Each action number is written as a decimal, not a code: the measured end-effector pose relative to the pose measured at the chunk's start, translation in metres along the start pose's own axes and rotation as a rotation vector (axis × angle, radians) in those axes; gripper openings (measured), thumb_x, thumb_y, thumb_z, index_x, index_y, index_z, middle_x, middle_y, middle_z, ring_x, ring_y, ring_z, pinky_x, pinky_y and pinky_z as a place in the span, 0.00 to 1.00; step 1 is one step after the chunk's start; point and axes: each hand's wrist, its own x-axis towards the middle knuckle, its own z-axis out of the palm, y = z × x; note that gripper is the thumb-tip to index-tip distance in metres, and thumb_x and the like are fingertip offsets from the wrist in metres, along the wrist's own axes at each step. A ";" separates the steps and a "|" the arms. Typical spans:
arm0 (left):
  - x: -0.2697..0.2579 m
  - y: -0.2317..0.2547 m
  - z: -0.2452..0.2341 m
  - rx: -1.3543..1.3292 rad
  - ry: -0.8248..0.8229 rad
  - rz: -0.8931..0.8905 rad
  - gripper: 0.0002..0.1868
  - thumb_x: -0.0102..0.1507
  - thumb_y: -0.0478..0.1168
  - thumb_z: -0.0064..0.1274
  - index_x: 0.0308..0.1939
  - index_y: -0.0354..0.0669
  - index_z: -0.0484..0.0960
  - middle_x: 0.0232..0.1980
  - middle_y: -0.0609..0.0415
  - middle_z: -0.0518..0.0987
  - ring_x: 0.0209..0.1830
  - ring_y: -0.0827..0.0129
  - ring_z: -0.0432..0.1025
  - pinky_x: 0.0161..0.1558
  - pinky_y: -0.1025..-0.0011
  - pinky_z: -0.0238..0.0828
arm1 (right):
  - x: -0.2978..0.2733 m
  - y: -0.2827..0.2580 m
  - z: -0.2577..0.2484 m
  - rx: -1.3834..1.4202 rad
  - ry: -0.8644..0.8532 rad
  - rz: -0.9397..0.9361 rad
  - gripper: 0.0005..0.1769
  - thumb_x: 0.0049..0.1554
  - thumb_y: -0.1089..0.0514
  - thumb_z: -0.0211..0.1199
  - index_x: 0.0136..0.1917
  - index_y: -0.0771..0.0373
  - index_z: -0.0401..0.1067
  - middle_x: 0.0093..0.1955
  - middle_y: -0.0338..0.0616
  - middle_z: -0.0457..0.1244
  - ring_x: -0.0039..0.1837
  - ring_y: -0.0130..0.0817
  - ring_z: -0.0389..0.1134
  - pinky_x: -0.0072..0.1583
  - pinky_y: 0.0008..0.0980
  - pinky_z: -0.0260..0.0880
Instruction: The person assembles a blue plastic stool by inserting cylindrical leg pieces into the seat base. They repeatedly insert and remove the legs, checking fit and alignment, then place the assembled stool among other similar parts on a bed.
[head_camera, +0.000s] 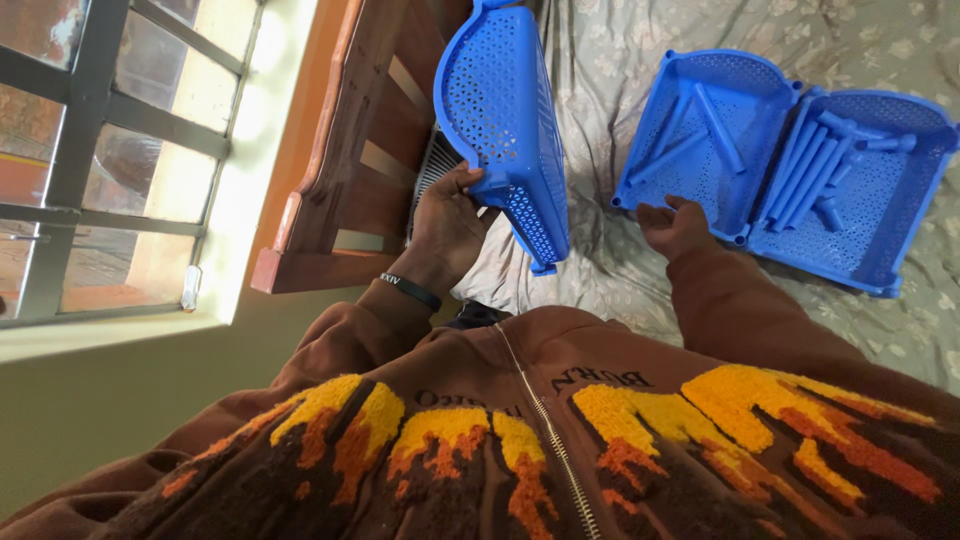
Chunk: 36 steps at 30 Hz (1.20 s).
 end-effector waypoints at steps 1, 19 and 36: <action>0.001 0.000 0.001 0.010 -0.004 -0.004 0.11 0.63 0.34 0.48 0.49 0.42 0.75 0.52 0.56 0.79 0.55 0.68 0.72 0.69 0.59 0.62 | 0.000 0.002 -0.002 0.034 -0.007 0.011 0.15 0.63 0.63 0.56 0.60 0.74 0.59 0.57 0.66 0.64 0.58 0.59 0.69 0.63 0.56 0.75; 0.006 -0.023 0.007 0.247 -0.080 -0.102 0.17 0.63 0.34 0.46 0.55 0.33 0.77 0.49 0.51 0.79 0.48 0.68 0.72 0.57 0.66 0.65 | -0.189 0.113 0.124 -0.845 -0.385 -0.253 0.33 0.59 0.32 0.57 0.66 0.56 0.69 0.58 0.36 0.68 0.60 0.29 0.67 0.59 0.33 0.64; -0.020 0.018 -0.019 0.269 -0.149 0.059 0.12 0.62 0.26 0.51 0.50 0.30 0.79 0.45 0.48 0.83 0.42 0.65 0.79 0.49 0.65 0.78 | -0.270 0.173 0.165 -1.115 -0.718 -0.715 0.41 0.54 0.55 0.73 0.75 0.65 0.60 0.63 0.45 0.67 0.62 0.31 0.69 0.63 0.34 0.72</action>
